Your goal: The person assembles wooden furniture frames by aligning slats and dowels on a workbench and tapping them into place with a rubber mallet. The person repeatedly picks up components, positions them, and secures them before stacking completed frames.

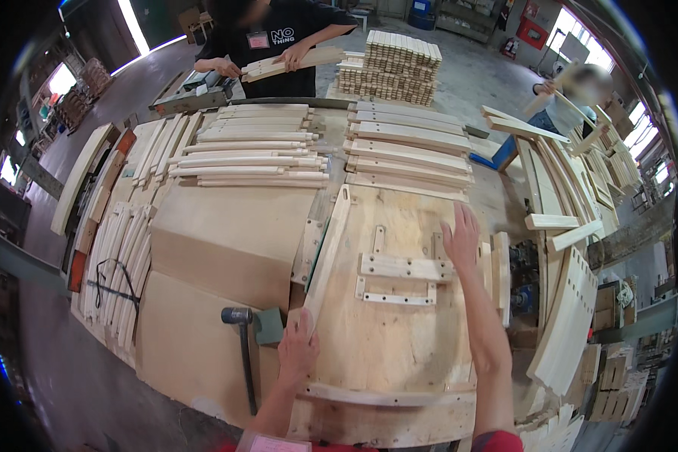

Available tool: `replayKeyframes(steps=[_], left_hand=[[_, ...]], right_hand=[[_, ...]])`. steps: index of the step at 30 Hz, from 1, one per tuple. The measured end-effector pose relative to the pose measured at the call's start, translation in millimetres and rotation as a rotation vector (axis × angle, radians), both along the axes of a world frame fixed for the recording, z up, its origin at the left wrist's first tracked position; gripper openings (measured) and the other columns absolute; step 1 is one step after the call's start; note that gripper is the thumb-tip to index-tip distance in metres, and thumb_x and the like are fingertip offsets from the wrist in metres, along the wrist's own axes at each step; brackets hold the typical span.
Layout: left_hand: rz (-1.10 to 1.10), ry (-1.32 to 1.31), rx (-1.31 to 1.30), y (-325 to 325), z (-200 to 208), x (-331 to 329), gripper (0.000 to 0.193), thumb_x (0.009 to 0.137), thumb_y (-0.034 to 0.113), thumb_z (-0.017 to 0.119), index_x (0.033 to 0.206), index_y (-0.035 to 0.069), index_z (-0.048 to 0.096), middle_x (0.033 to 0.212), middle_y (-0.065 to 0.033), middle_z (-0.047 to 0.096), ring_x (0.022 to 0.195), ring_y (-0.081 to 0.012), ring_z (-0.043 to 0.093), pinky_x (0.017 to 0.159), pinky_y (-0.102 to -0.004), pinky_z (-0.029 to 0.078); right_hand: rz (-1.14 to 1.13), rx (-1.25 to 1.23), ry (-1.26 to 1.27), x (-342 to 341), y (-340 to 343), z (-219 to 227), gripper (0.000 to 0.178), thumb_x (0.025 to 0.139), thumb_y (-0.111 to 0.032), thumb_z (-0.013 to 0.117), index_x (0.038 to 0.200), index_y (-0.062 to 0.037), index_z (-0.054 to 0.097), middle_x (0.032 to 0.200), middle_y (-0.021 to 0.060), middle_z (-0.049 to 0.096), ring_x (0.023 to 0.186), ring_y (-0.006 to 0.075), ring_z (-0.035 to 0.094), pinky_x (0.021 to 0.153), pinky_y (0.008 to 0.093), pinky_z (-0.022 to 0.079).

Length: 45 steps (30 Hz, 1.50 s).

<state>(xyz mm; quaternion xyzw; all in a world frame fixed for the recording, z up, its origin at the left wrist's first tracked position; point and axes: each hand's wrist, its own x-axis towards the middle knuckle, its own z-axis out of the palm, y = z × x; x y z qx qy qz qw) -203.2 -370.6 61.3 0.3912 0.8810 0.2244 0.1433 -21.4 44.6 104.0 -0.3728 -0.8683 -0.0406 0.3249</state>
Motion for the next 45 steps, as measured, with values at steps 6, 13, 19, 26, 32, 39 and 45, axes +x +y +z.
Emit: replayKeyframes(steps=[6,13,19,26,32,39,45], left_hand=[[0.007,-0.043,-0.039,19.8,-13.5,-10.9,0.067,0.086,0.016,0.07,0.148,0.01,0.046,0.107,-0.0194,0.057,0.097,-0.0392,0.061,0.08,-0.0489,0.053],[0.036,-0.037,-0.075,23.6,-35.5,-19.0,0.068,0.084,0.015,0.072,0.147,0.009,0.048,0.102,-0.0197,0.058,0.093,-0.0394,0.061,0.074,-0.0488,0.052],[0.011,-0.012,-0.02,34.5,-28.4,-18.5,0.066,0.087,0.015,0.07,0.147,0.006,0.047,0.101,-0.0192,0.058,0.093,-0.0387,0.06,0.079,-0.0476,0.051],[0.002,-0.01,-0.013,26.1,-27.4,-11.6,0.07,0.087,0.017,0.07,0.152,0.006,0.044,0.1,-0.0183,0.055,0.092,-0.0371,0.059,0.077,-0.048,0.051],[0.001,0.047,-0.013,24.7,-22.3,3.8,0.071,0.087,0.019,0.069,0.153,0.008,0.043,0.1,-0.0175,0.054,0.091,-0.037,0.059,0.076,-0.0475,0.051],[0.012,0.049,0.027,18.0,-30.0,7.1,0.075,0.087,0.018,0.07,0.155,0.008,0.04,0.101,-0.0198,0.056,0.09,-0.0399,0.059,0.075,-0.0494,0.051],[-0.004,0.03,0.004,25.8,-36.5,3.8,0.074,0.087,0.018,0.07,0.154,0.007,0.041,0.101,-0.0192,0.056,0.088,-0.0391,0.061,0.074,-0.0479,0.051]], right_hand=[[0.015,-0.053,-0.262,-126.7,157.6,-19.2,0.07,0.085,-0.025,0.075,0.146,-0.0058,0.045,0.144,0.0135,0.055,0.138,0.0346,0.046,0.109,0.0513,0.038],[0.017,-0.206,-0.514,-186.1,199.6,-20.5,0.056,0.081,-0.037,0.079,0.126,-0.0085,0.062,0.131,0.0104,0.061,0.133,0.0316,0.05,0.107,0.0553,0.038],[0.095,-0.321,-0.422,-116.3,156.5,9.8,0.049,0.082,-0.032,0.079,0.118,-0.0048,0.059,0.122,0.0172,0.063,0.119,0.0377,0.057,0.099,0.0503,0.045],[0.339,-0.477,-0.487,-3.8,76.9,-15.9,0.063,0.078,-0.027,0.081,0.135,-0.0133,0.057,0.111,0.0142,0.068,0.117,0.0367,0.058,0.102,0.0504,0.042],[0.477,-0.528,-0.447,-12.1,50.8,-38.4,0.062,0.075,-0.029,0.082,0.134,-0.0229,0.062,0.115,0.0112,0.067,0.115,0.033,0.059,0.104,0.048,0.04],[0.418,-0.649,-0.475,-14.5,44.0,-48.6,0.063,0.078,-0.039,0.079,0.138,-0.0297,0.061,0.12,0.0119,0.067,0.118,0.0326,0.058,0.104,0.0471,0.04],[0.357,-0.709,-0.488,-40.7,49.4,-59.3,0.051,0.084,-0.053,0.071,0.128,-0.0267,0.07,0.11,0.012,0.07,0.108,0.0311,0.063,0.098,0.0471,0.043]])
